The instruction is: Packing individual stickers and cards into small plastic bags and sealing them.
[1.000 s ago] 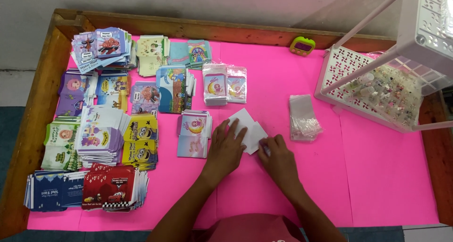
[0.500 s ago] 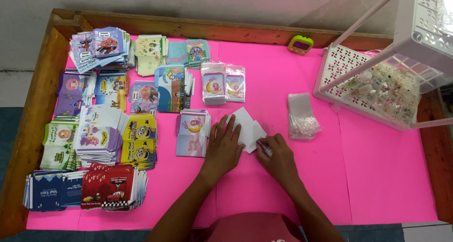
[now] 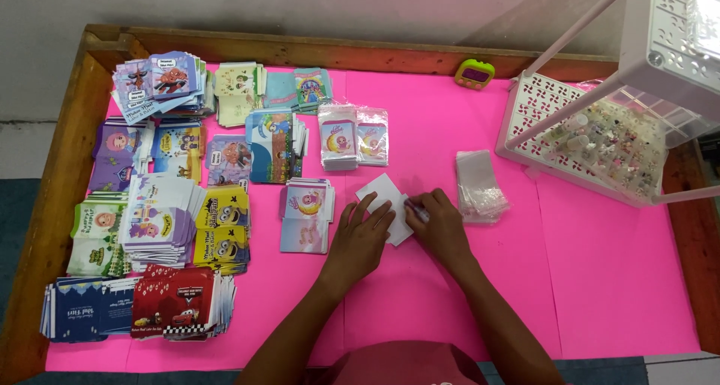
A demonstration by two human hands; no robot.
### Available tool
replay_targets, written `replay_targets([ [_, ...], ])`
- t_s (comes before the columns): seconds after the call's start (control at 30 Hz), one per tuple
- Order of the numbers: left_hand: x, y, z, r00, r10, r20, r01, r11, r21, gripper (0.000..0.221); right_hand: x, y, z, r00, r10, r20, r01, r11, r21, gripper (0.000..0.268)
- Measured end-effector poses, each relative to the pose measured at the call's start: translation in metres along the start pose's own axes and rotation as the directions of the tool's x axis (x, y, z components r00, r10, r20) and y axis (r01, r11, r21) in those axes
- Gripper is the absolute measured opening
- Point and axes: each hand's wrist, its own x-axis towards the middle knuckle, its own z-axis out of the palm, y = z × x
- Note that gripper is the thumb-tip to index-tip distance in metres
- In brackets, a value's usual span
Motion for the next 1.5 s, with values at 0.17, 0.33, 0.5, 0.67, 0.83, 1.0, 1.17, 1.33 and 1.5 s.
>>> replay_targets([
  [0.17, -0.002, 0.002, -0.004, 0.999, 0.014, -0.042, -0.014, 1.0, -0.008, 0.038, 0.01, -0.012, -0.001, 1.0, 0.0, -0.001, 0.0, 1.0, 0.019, 0.018],
  [0.33, 0.0, -0.001, 0.0, 0.998, 0.039, -0.058, -0.038, 0.999, 0.022, 0.037, 0.004, -0.003, 0.0, 0.997, 0.051, 0.053, -0.047, 0.997, -0.06, 0.021],
  [0.5, 0.001, -0.003, 0.002, 0.994, 0.073, -0.083, -0.07, 0.997, 0.03, 0.035, 0.015, -0.009, 0.007, 0.999, 0.039, 0.006, -0.039, 0.995, 0.094, 0.02],
  [0.67, 0.002, -0.002, -0.004, 0.993, 0.072, -0.095, -0.071, 0.997, 0.02, 0.034, -0.011, -0.002, 0.003, 1.0, 0.014, -0.004, -0.014, 1.0, 0.0, 0.02],
  [0.83, 0.001, -0.005, 0.001, 0.991, 0.081, -0.104, -0.079, 0.996, 0.028, 0.033, -0.047, -0.011, -0.01, 0.996, 0.089, 0.002, -0.088, 0.987, -0.136, 0.018],
  [1.0, 0.002, -0.008, 0.007, 0.98, 0.103, -0.167, -0.098, 0.994, 0.04, 0.028, -0.063, -0.044, -0.008, 0.995, -0.002, 0.096, 0.002, 1.0, 0.001, 0.009],
  [1.17, 0.003, -0.011, 0.012, 0.972, 0.117, -0.205, -0.112, 0.993, 0.038, 0.025, -0.049, -0.021, -0.009, 0.996, 0.02, 0.089, -0.025, 0.998, 0.057, 0.014],
  [1.33, 0.003, -0.011, 0.013, 0.97, 0.12, -0.209, -0.114, 0.993, 0.04, 0.024, -0.044, -0.013, -0.004, 1.0, 0.024, -0.003, -0.024, 0.997, -0.076, 0.016],
  [1.5, 0.003, -0.011, 0.016, 0.969, 0.116, -0.217, -0.107, 0.993, 0.055, 0.023, -0.063, -0.035, -0.001, 0.996, -0.051, 0.072, 0.05, 0.999, 0.016, 0.015],
])
